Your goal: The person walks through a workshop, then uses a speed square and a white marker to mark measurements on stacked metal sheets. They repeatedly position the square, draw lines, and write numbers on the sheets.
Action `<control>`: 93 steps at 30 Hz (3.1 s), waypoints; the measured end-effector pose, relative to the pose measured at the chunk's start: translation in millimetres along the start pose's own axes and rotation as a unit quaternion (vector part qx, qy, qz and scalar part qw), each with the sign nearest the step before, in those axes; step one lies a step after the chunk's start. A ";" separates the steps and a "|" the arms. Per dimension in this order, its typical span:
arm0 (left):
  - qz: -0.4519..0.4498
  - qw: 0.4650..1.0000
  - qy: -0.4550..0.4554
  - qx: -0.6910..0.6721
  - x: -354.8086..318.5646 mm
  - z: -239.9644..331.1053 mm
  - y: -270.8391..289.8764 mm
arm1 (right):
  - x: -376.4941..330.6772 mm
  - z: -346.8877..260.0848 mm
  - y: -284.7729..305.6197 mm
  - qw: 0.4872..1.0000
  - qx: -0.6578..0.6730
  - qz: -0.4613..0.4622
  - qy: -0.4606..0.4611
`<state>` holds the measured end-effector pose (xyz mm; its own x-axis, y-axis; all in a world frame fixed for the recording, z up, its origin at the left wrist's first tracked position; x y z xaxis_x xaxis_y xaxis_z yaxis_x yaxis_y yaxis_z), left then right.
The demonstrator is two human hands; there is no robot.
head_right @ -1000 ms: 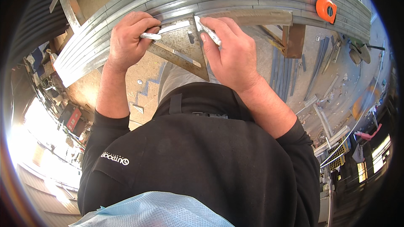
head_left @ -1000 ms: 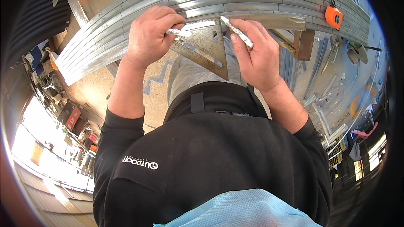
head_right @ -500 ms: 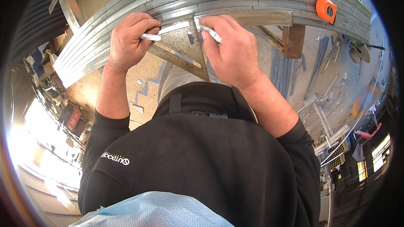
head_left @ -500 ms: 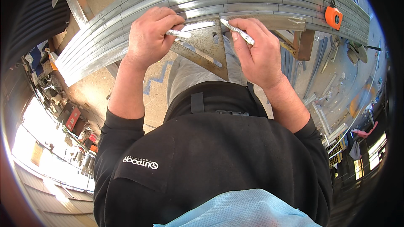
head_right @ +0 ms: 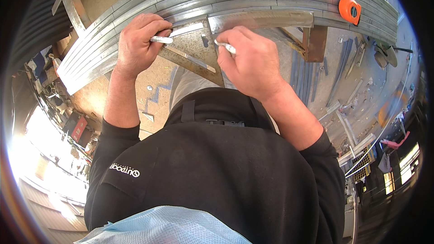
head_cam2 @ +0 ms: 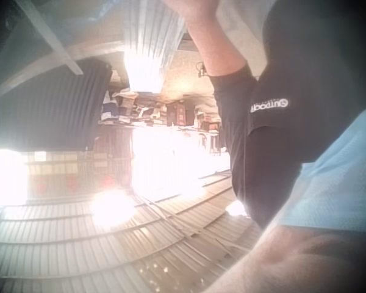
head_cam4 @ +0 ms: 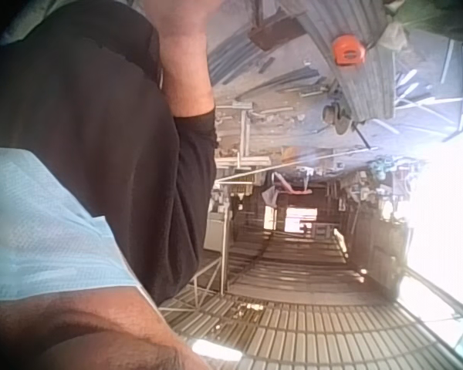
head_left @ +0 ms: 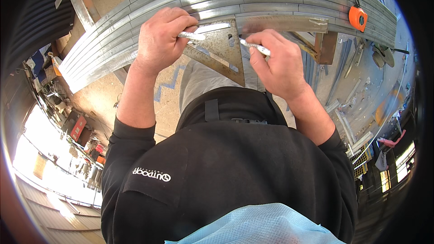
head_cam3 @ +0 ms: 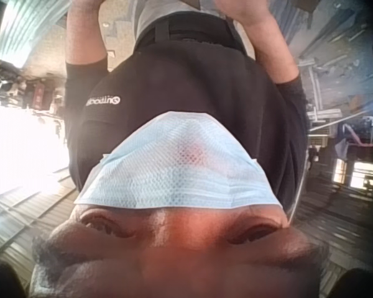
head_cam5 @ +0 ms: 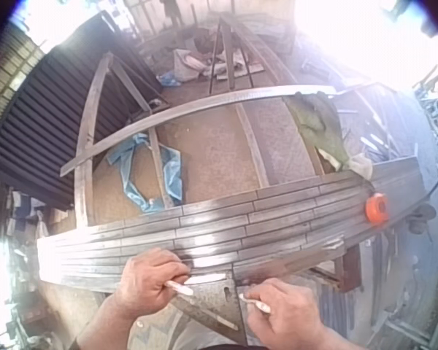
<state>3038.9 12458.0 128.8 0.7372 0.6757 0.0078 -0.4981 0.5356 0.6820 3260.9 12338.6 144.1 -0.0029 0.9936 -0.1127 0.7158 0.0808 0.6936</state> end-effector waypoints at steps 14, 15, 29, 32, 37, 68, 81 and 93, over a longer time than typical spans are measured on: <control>-0.004 1.000 0.006 -0.009 0.1 -0.5 0.3 | 13.8 -6.0 5.6 0.996 0.002 0.080 0.035; -0.004 1.000 0.004 -0.008 0.0 -0.2 0.3 | 14.2 -5.6 4.7 0.997 0.003 0.068 0.028; 0.021 1.000 -0.012 -0.008 -1.0 -0.2 -0.4 | 19.5 -3.0 5.2 0.995 -0.001 0.087 0.041; 0.021 1.000 -0.015 -0.006 -1.2 0.1 -0.5 | 22.3 -0.9 4.6 0.998 0.000 0.061 0.023; 0.016 1.000 -0.012 -0.007 -1.5 -1.1 -1.2 | 15.3 1.6 3.1 0.999 -0.001 0.033 0.012; 0.125 0.808 0.320 -0.479 -196.7 -21.0 -25.7 | -84.7 101.3 26.5 0.801 0.515 -0.050 -0.300; 0.153 0.747 0.380 -0.524 -207.0 -22.3 -32.6 | -73.1 111.5 71.3 0.611 0.762 -0.021 -0.212; 0.132 0.769 0.366 -0.508 -192.6 -18.1 -23.1 | -62.7 95.9 92.4 0.583 0.797 -0.046 -0.155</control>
<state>2900.2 12324.7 98.4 0.2801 0.7339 -0.6188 -0.9597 0.1991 -0.1983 3394.2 12276.3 147.0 -0.1423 0.9092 -0.3914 0.4631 -0.2883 -0.8381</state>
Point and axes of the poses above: each hand's wrist, its own x-axis towards the middle knuckle, its own y-axis out of the back of the hand, z = x × y, the point moved 7 cm from there along x, towards the middle knuckle, and after that the axes turned 10 degrees about -x, right-handed, at the moved point
